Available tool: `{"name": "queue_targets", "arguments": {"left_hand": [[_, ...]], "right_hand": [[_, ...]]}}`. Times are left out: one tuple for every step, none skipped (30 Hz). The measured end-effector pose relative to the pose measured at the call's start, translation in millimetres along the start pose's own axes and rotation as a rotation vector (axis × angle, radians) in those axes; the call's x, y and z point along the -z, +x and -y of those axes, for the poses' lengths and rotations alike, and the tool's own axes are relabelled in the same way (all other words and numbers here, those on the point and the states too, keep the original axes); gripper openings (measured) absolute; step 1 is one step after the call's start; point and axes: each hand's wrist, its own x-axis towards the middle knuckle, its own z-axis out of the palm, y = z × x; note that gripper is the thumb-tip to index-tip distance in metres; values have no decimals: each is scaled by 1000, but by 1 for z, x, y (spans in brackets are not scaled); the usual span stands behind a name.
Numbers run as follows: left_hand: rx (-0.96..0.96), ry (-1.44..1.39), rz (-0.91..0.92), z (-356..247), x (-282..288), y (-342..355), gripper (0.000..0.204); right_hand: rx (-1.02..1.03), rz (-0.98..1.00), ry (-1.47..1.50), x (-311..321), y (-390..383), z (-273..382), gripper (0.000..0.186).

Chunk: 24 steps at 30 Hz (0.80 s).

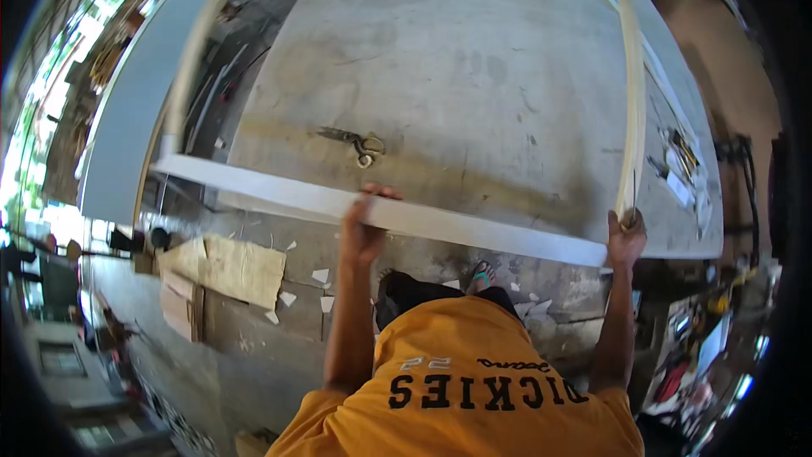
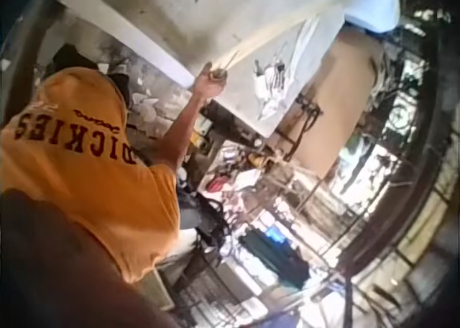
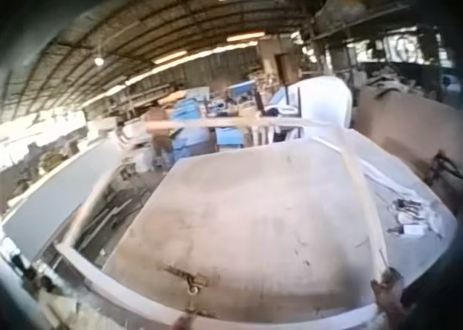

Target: The recorder is applying foam padding to a wooden furniture frame using a manual stapler and scissors.

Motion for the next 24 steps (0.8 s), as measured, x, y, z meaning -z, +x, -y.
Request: {"name": "queue_targets", "arguments": {"left_hand": [[25, -24, -66, 14, 20, -3, 22], [3, -56, -81, 38, 39, 11, 21], [-19, -90, -91, 64, 57, 20, 21], [27, -77, -162, 81, 89, 19, 19], [68, -137, -220, 96, 104, 30, 18], [120, -211, -286, 119, 109, 35, 17], [134, -192, -355, 122, 101, 32, 16], [123, -149, -329, 117, 97, 33, 16], [120, -118, -309, 119, 88, 29, 15], [107, -119, -301, 120, 85, 26, 15], [106, -122, -310, 122, 84, 22, 17], [110, -127, -321, 124, 82, 17, 19], [124, -129, -329, 124, 80, 15, 21], [146, -132, -340, 124, 78, 13, 23], [170, -135, -338, 121, 78, 10, 23], [319, -10, -387, 111, 75, 11, 27], [477, 121, -426, 100, 74, 12, 30], [645, 261, -453, 88, 73, 14, 34], [843, 415, -454, 88, 68, 13, 38], [852, 632, -374, 85, 67, 2, 40], [852, 846, -254, 76, 73, -10, 43], [924, 1009, -226, 73, 86, -11, 43], [968, 1057, -185, 72, 97, -18, 45], [996, 1110, -159, 68, 99, -25, 47]], "right_hand": [[14, 16, -14, -5, -8, -9, 56], [32, 26, -64, -17, 10, -15, 54], [24, 70, -104, -23, 23, -25, 52], [-4, 121, -142, -32, 18, -34, 49], [69, 129, -93, -45, 22, -45, 48], [142, 143, -65, -45, 32, -61, 47], [35, 154, -92, -38, 26, -53, 44], [59, 119, -84, -46, 22, -59, 45], [83, 88, -91, -43, 22, -68, 45], [94, 80, -83, -41, 29, -64, 45], [90, 91, -91, -36, 33, -61, 43], [82, 103, -103, -30, 34, -59, 42], [65, 113, -119, -25, 32, -57, 40], [42, 126, -140, -19, 26, -56, 39], [15, 99, -87, -16, 20, -61, 37], [-34, 65, -41, -10, 10, -68, 36], [-64, 175, -19, 6, 6, -77, 38], [-146, 129, 108, -5, 6, -80, 41], [-251, 60, 214, -11, 3, -95, 44], [-285, 120, 166, -3, 4, -80, 45], [-355, 131, -68, -5, 10, -75, 45], [-366, -55, 33, -21, 17, -74, 43], [-385, -90, 19, -25, 19, -79, 42], [-318, -99, 44, -24, 22, -73, 40]]}}
